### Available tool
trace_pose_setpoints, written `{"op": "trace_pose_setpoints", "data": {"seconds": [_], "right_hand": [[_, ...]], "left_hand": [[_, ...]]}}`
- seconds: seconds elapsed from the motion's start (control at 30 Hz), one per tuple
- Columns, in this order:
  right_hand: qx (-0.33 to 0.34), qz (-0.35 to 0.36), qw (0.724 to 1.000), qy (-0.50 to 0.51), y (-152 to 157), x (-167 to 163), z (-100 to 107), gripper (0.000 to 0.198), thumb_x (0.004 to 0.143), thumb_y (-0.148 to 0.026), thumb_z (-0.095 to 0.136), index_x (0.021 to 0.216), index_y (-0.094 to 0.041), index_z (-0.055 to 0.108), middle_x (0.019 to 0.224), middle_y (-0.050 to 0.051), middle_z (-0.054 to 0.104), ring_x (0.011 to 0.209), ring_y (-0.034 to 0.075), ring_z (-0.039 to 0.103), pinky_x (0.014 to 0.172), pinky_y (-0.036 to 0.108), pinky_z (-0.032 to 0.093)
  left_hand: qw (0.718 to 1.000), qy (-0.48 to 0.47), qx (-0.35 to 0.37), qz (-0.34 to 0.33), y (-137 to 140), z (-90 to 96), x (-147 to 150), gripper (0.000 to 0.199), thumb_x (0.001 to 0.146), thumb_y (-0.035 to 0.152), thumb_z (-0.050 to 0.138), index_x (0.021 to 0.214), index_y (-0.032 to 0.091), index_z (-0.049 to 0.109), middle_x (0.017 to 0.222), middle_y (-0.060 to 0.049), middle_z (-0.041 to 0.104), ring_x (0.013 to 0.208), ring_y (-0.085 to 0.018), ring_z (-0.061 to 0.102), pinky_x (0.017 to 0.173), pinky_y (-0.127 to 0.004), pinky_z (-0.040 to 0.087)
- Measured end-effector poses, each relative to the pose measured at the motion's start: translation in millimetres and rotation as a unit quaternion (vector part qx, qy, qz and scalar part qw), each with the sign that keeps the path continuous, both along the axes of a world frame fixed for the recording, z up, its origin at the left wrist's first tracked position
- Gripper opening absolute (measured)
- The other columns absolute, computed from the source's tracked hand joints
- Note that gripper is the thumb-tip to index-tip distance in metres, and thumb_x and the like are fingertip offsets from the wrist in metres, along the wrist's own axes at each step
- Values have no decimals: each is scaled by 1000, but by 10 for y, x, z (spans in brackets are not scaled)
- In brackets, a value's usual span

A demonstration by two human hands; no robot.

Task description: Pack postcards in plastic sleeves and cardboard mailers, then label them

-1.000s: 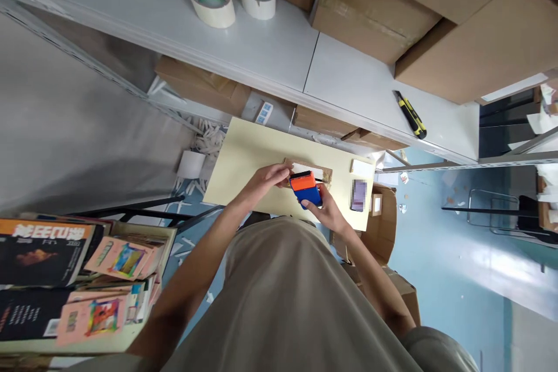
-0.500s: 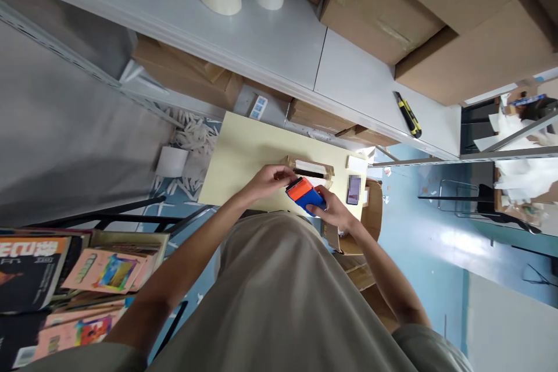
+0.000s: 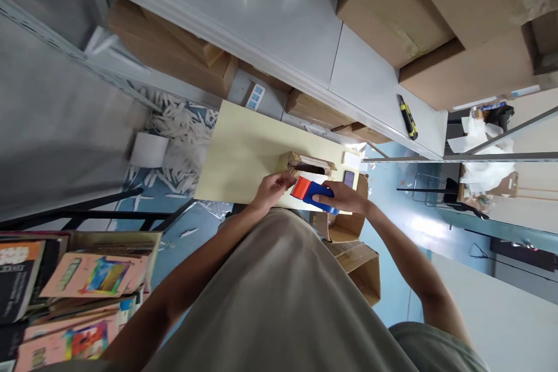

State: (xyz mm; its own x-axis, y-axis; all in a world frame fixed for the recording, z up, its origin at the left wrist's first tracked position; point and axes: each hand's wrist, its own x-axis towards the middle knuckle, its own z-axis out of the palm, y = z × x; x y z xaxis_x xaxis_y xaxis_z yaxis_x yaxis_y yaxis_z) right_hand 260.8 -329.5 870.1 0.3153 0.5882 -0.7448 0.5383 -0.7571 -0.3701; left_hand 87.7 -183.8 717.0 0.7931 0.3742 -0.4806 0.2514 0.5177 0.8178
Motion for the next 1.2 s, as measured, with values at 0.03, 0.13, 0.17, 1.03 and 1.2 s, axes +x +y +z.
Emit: {"op": "trace_pose_setpoints", "data": {"seconds": [0.03, 0.13, 0.17, 1.03, 1.2], "right_hand": [[-8, 8, 1000, 5, 44, 13, 44, 54, 93, -77, 73, 94, -23, 71, 91, 10, 81, 78, 26, 74, 63, 33, 49], [-27, 21, 999, 24, 150, 81, 189, 56, 93, -79, 72, 91, -23, 71, 87, 9, 80, 75, 24, 74, 60, 32, 50], [-36, 21, 999, 27, 173, 115, 244, 57, 92, -79, 73, 91, -22, 71, 86, 9, 81, 74, 23, 74, 60, 31, 51], [-208, 26, 976, -55, 1114, 212, 228, 69, 95, -83, 68, 74, -17, 72, 78, 13, 84, 64, 21, 79, 57, 26, 55], [-222, 23, 973, -53, 1166, 192, 237, 67, 97, -80, 68, 75, -17, 75, 80, 14, 84, 65, 22, 80, 60, 27, 58]], "left_hand": [[1000, -7, 0, 3, 0, 2, -11, 61, 71, 80, 82, 84, 20, 78, 79, -5, 76, 73, -19, 64, 69, -32, 49], [1000, -15, 11, 25, 68, -47, -34, 57, 71, 75, 84, 87, 20, 80, 87, -7, 80, 81, -22, 68, 76, -34, 52], [999, -9, 16, 38, 112, -88, -41, 56, 71, 74, 84, 88, 20, 81, 89, -8, 80, 83, -23, 70, 78, -34, 52], [990, 67, 12, 120, 6, -1243, 539, 25, 86, 42, 78, 88, 17, 80, 91, -8, 83, 91, -24, 75, 82, -32, 56], [990, 61, 34, 121, -85, -1259, 581, 19, 90, 36, 75, 89, 17, 80, 91, -8, 83, 88, -24, 75, 79, -31, 57]]}}
